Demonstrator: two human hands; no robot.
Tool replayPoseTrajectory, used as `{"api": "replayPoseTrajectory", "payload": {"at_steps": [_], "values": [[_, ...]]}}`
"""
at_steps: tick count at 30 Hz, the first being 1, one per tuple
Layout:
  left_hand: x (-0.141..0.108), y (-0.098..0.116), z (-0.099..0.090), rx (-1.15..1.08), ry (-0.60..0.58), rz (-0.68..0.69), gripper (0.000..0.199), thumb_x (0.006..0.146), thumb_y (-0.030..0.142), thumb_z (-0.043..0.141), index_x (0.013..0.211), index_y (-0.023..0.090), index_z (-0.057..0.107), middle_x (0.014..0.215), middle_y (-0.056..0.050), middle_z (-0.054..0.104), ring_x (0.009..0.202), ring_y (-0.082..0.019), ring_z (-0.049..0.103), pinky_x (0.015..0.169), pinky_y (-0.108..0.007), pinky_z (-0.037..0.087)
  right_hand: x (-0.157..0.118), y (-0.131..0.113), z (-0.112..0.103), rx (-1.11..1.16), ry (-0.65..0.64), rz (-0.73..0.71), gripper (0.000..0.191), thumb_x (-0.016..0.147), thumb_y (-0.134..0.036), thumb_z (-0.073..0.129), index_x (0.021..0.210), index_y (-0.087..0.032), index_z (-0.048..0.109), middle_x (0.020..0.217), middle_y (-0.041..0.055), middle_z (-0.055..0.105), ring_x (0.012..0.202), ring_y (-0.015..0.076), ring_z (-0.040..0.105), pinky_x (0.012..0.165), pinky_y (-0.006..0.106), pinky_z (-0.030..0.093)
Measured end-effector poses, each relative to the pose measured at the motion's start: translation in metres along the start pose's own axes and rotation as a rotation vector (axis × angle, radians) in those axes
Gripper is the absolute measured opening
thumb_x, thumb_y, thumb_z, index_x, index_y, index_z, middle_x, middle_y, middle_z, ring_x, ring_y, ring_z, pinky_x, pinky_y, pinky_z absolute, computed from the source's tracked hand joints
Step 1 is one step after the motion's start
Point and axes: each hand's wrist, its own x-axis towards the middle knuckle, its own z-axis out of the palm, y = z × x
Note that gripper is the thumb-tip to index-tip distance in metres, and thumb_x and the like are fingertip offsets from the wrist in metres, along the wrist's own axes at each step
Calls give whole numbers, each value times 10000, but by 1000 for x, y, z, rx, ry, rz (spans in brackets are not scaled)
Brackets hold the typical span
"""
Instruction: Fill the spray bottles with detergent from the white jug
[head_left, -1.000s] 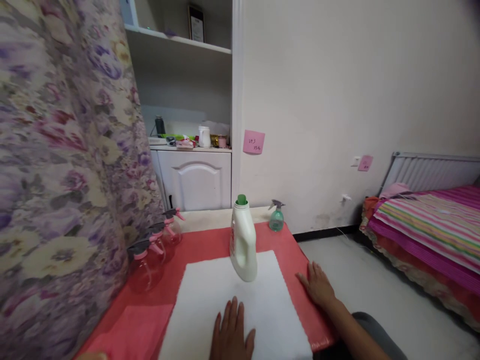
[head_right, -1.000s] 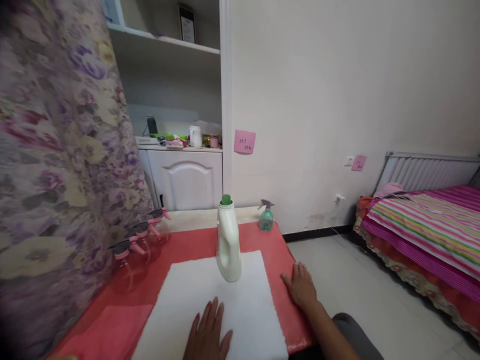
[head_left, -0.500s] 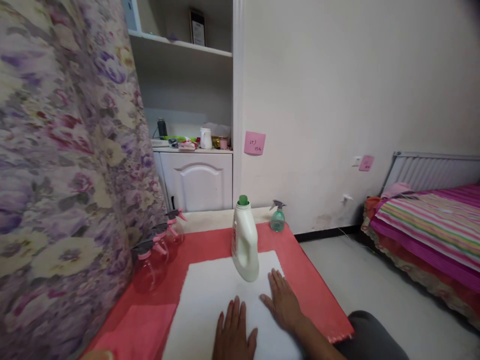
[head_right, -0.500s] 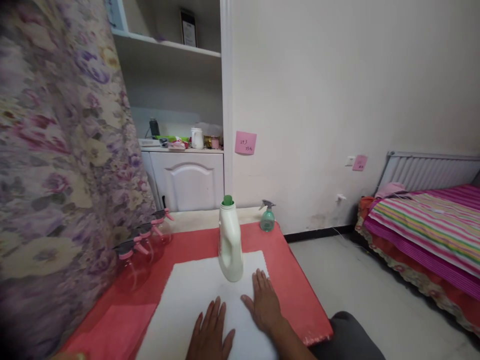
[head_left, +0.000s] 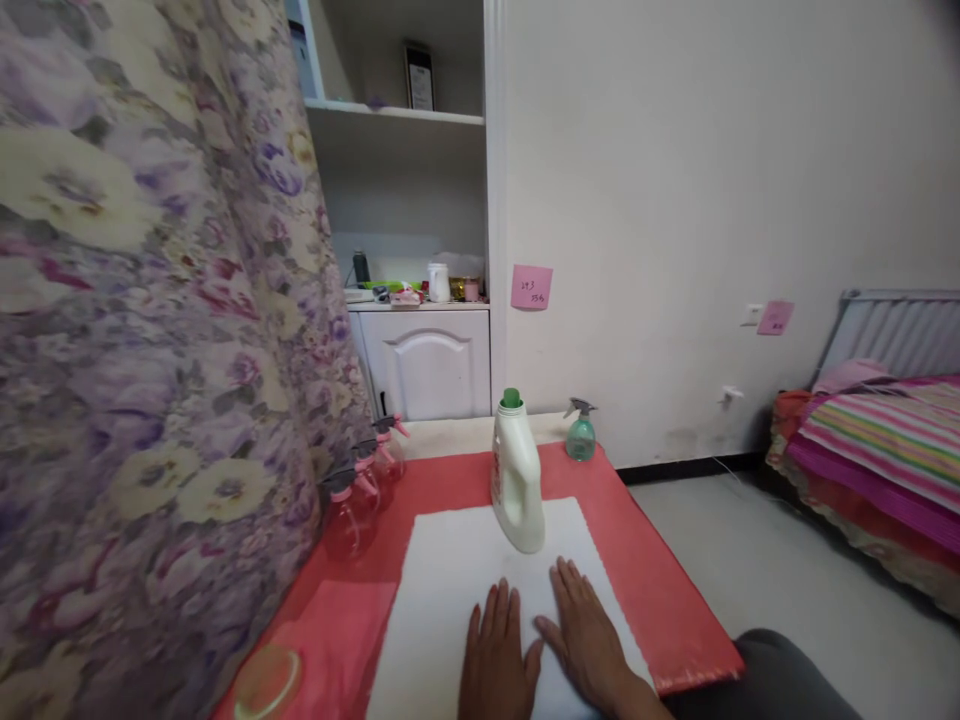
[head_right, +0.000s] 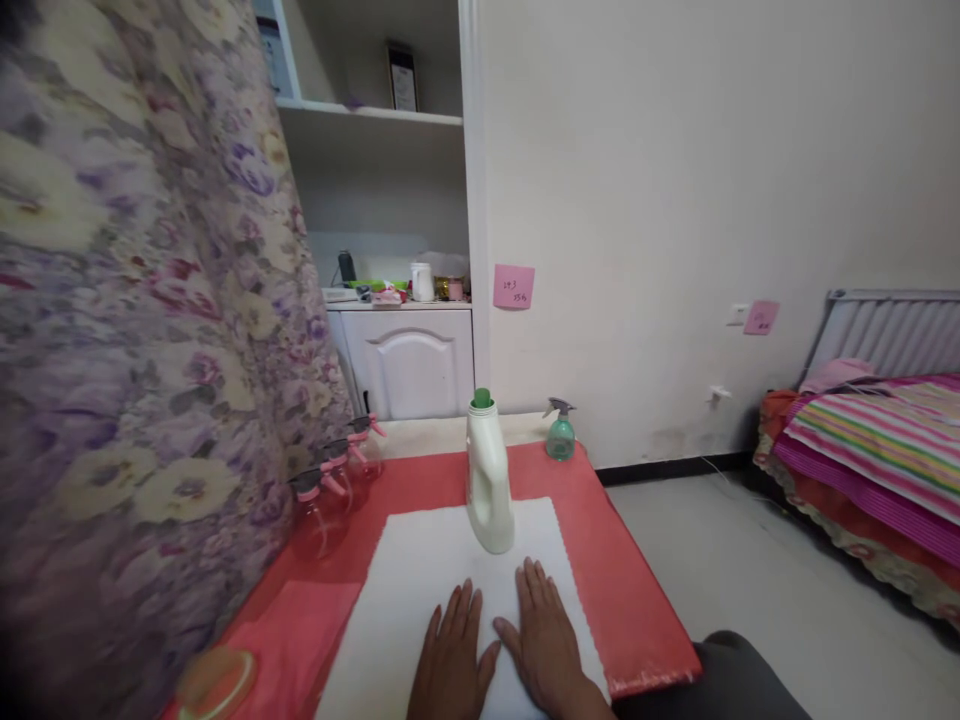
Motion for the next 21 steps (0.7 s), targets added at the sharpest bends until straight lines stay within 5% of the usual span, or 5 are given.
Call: {"api": "replayPoseTrajectory", "payload": {"at_steps": [5,13,21], "values": [[-7,-12,-2,26,-9,7,519,903,387,462,1359,141,503,1397,-116,565,1263,-245,538,1025,-411,413,-6,15,5,-26,44,2,735,936,-618,350,1427,-76,424,1504,188,383,1407,309,339,1131,468,344],[-33,-68,-19,86,-100,-96,535,930,468,413,1356,162,522,1408,-120,547,1273,-277,530,1033,-457,397,-14,29,-5,-43,19,49,789,909,-667,353,1411,-65,447,1495,197,396,1393,327,362,1128,479,335],[-41,-89,-28,73,-165,-174,549,907,519,435,1386,256,489,1446,-95,511,1316,-322,478,1052,-526,361,-27,3,4,-48,83,-12,754,927,-620,372,1428,-59,416,1521,191,353,1412,325,326,1133,478,326]]}}
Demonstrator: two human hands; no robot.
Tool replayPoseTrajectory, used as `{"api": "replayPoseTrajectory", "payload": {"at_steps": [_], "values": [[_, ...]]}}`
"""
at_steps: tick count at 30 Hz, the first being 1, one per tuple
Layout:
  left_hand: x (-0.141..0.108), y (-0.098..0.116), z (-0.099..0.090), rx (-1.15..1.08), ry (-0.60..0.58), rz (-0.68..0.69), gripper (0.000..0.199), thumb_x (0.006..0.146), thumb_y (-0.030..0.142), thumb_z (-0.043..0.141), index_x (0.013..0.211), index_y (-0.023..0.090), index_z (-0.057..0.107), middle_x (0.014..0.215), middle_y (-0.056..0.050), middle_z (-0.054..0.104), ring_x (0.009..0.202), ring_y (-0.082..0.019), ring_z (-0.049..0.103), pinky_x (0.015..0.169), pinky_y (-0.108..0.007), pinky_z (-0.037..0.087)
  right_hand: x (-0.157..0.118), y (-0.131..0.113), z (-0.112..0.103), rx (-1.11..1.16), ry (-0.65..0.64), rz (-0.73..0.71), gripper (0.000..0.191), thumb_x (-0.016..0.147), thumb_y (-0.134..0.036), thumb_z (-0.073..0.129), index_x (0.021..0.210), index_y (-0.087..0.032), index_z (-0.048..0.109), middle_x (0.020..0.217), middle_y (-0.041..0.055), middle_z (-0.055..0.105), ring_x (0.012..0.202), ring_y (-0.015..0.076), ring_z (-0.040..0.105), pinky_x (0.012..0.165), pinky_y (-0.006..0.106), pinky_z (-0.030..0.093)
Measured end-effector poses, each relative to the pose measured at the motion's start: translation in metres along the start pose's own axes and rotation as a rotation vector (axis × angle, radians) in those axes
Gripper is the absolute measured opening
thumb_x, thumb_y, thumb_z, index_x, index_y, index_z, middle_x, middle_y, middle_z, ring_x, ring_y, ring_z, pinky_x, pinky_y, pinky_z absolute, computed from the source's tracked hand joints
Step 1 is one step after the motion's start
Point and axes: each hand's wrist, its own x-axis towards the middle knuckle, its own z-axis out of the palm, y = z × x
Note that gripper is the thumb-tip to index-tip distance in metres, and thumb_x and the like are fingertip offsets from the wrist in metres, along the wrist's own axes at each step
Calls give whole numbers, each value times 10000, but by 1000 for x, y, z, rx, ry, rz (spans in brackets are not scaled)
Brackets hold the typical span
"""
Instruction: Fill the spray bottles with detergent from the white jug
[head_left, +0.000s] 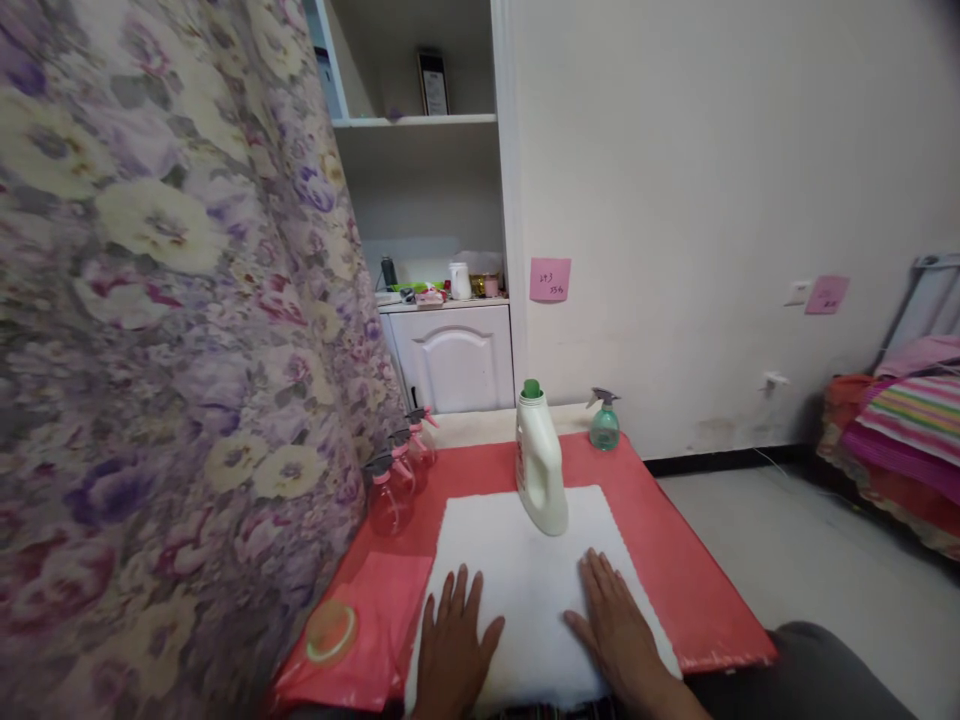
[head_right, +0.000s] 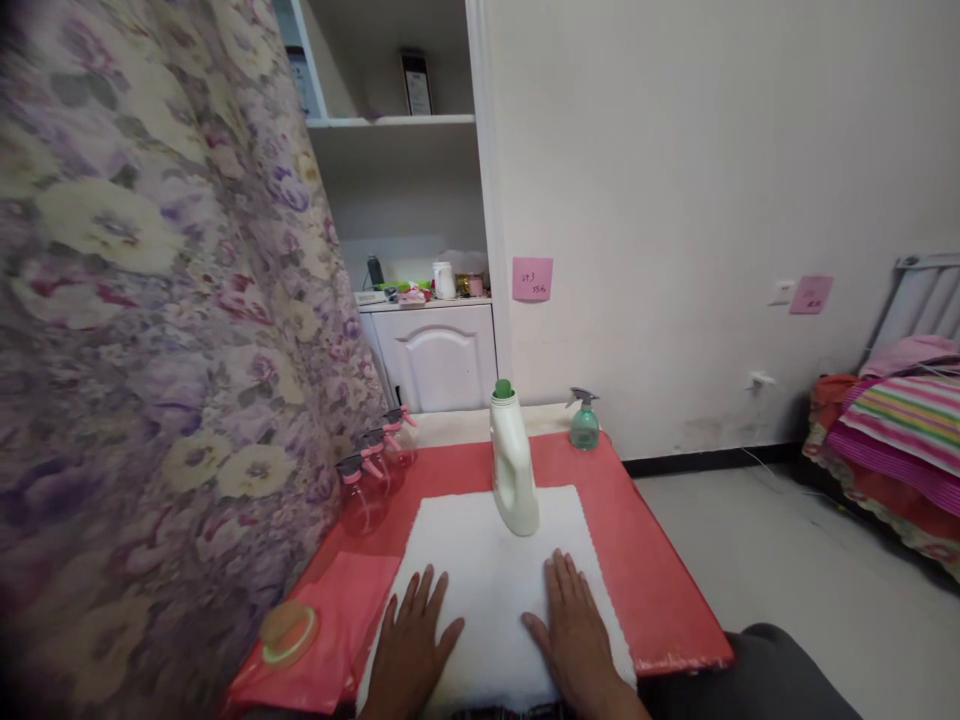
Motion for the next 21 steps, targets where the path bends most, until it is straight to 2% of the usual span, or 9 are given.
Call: {"api": "replayPoseTrajectory", "payload": {"at_steps": [4,10,15,21], "values": [[1,1,-4,-2,-24,0,570,913,520,418,1398,226,473,1439,-103,518,1308,-317,487,1050,-518,371,-10,-10,10,-18,71,-90,717,919,-607,421,1411,-87,447,1485,178,427,1376,321,397,1101,461,366],[-2,-5,-10,-23,-111,-22,579,928,519,381,1405,200,457,1454,-107,496,1325,-286,474,1055,-496,379,-21,6,10,-89,198,-160,713,902,-602,471,1410,-102,441,1442,184,491,1298,311,503,1053,446,402],[-2,-12,-17,-47,-159,-64,579,929,525,373,1397,198,469,1461,-118,483,1332,-283,466,1059,-492,382,-32,19,7,-115,251,-165,679,906,-577,482,1397,-109,458,1402,179,542,1276,323,524,1047,463,399],[-10,-12,-15,-8,-122,-132,610,906,542,409,1353,145,527,1440,-168,499,1314,-322,480,1046,-510,396,-42,21,6,-103,261,-149,674,925,-564,438,1403,-89,439,1411,201,525,1296,337,500,1028,471,420]]}}
